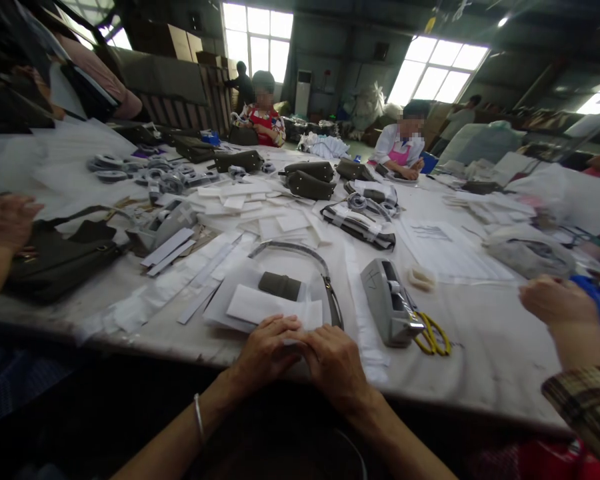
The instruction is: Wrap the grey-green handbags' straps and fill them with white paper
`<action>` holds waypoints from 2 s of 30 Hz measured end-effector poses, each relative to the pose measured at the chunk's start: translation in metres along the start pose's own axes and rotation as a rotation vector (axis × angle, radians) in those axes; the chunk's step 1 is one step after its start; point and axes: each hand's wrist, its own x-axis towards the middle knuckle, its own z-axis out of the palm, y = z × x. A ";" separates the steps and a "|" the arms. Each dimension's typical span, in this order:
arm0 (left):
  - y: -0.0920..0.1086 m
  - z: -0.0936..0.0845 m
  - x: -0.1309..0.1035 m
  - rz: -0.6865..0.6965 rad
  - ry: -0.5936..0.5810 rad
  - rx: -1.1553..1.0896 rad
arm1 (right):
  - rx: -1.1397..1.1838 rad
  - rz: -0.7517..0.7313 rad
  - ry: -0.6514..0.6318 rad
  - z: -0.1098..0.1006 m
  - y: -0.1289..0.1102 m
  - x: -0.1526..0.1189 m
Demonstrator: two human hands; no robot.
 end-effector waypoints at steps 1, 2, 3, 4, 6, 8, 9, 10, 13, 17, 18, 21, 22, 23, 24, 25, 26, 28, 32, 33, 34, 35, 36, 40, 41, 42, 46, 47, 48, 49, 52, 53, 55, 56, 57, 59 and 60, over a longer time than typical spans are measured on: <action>0.000 0.004 0.001 -0.012 0.061 0.010 | 0.002 0.008 -0.025 -0.006 -0.003 0.007; 0.000 0.008 0.001 -0.025 0.117 0.023 | 0.021 0.022 -0.040 -0.012 -0.007 0.016; 0.000 0.013 0.002 -0.037 0.155 0.034 | 0.054 0.043 -0.042 -0.017 -0.010 0.025; 0.000 0.016 0.003 -0.046 0.171 0.040 | 0.101 0.066 -0.034 -0.022 -0.012 0.035; -0.001 0.021 0.004 -0.052 0.163 0.038 | 0.213 0.125 -0.028 -0.025 -0.012 0.054; 0.000 0.021 0.004 -0.050 0.165 0.031 | 0.318 0.208 -0.082 -0.019 -0.003 0.066; 0.000 0.020 0.004 -0.043 0.176 0.031 | 0.363 0.254 -0.124 -0.013 0.003 0.067; 0.000 0.019 0.004 -0.036 0.187 0.032 | 0.402 0.297 -0.151 -0.005 0.011 0.066; 0.001 0.016 0.005 -0.008 0.197 0.043 | 0.499 0.360 -0.094 0.015 0.033 0.046; 0.002 0.019 0.008 -0.048 0.206 0.090 | 0.498 0.170 -0.031 0.022 0.050 0.014; 0.002 0.020 0.008 -0.071 0.208 0.102 | 0.482 0.095 -0.044 0.020 0.052 0.009; 0.003 0.023 0.010 -0.137 0.191 0.129 | 0.457 -0.060 -0.083 0.013 0.059 0.002; 0.004 0.024 0.011 -0.154 0.187 0.138 | 0.450 -0.090 -0.091 0.011 0.061 0.001; 0.005 0.024 0.011 -0.170 0.182 0.146 | 0.438 -0.118 -0.096 0.011 0.063 0.001; 0.006 0.024 0.012 -0.188 0.177 0.152 | 0.420 -0.140 -0.100 0.011 0.064 0.001; 0.007 0.024 0.014 -0.209 0.173 0.157 | 0.399 -0.154 -0.102 0.011 0.064 0.001; 0.008 0.023 0.015 -0.226 0.169 0.160 | 0.379 -0.157 -0.103 0.012 0.064 0.001; 0.010 0.022 0.018 -0.255 0.168 0.163 | 0.356 -0.124 -0.083 0.015 0.062 0.003; 0.012 0.021 0.024 -0.282 0.174 0.200 | 0.395 0.005 0.009 0.016 0.051 0.017; 0.012 0.021 0.025 -0.289 0.171 0.217 | 0.408 0.041 0.021 0.016 0.049 0.022; 0.012 0.022 0.026 -0.294 0.164 0.233 | 0.415 0.072 0.033 0.015 0.047 0.027; 0.012 0.022 0.026 -0.301 0.159 0.245 | 0.414 0.101 0.045 0.014 0.045 0.032; 0.012 0.023 0.027 -0.308 0.155 0.251 | 0.406 0.129 0.060 0.014 0.044 0.037; 0.011 0.026 0.029 -0.348 0.184 0.266 | 0.315 0.231 0.073 0.019 0.047 0.048; 0.011 0.026 0.029 -0.352 0.200 0.271 | 0.286 0.243 0.067 0.022 0.049 0.049; 0.011 0.027 0.029 -0.352 0.216 0.275 | 0.259 0.247 0.064 0.025 0.051 0.051; 0.010 0.028 0.028 -0.324 0.208 0.307 | 0.204 0.266 0.032 0.034 0.060 0.054; 0.009 0.028 0.027 -0.315 0.181 0.329 | 0.201 0.280 0.015 0.035 0.062 0.055; 0.009 0.028 0.027 -0.306 0.149 0.354 | 0.199 0.295 -0.001 0.036 0.064 0.055; 0.009 0.028 0.026 -0.294 0.123 0.375 | 0.198 0.310 -0.015 0.037 0.066 0.055; 0.007 0.028 0.024 -0.222 0.122 0.378 | 0.200 0.347 -0.035 0.039 0.071 0.055; 0.007 0.028 0.024 -0.177 0.137 0.356 | 0.200 0.355 -0.034 0.040 0.072 0.055; 0.007 0.027 0.022 -0.077 0.150 0.291 | 0.191 0.368 -0.026 0.042 0.073 0.056; 0.008 0.026 0.021 -0.036 0.142 0.256 | 0.183 0.371 -0.021 0.043 0.074 0.057; 0.009 0.026 0.020 -0.015 0.129 0.232 | 0.178 0.368 -0.016 0.044 0.074 0.058; 0.014 0.025 0.016 -0.035 0.103 0.225 | 0.178 0.338 -0.004 0.045 0.073 0.057; 0.017 0.026 0.013 -0.067 0.096 0.248 | 0.182 0.315 0.002 0.046 0.074 0.055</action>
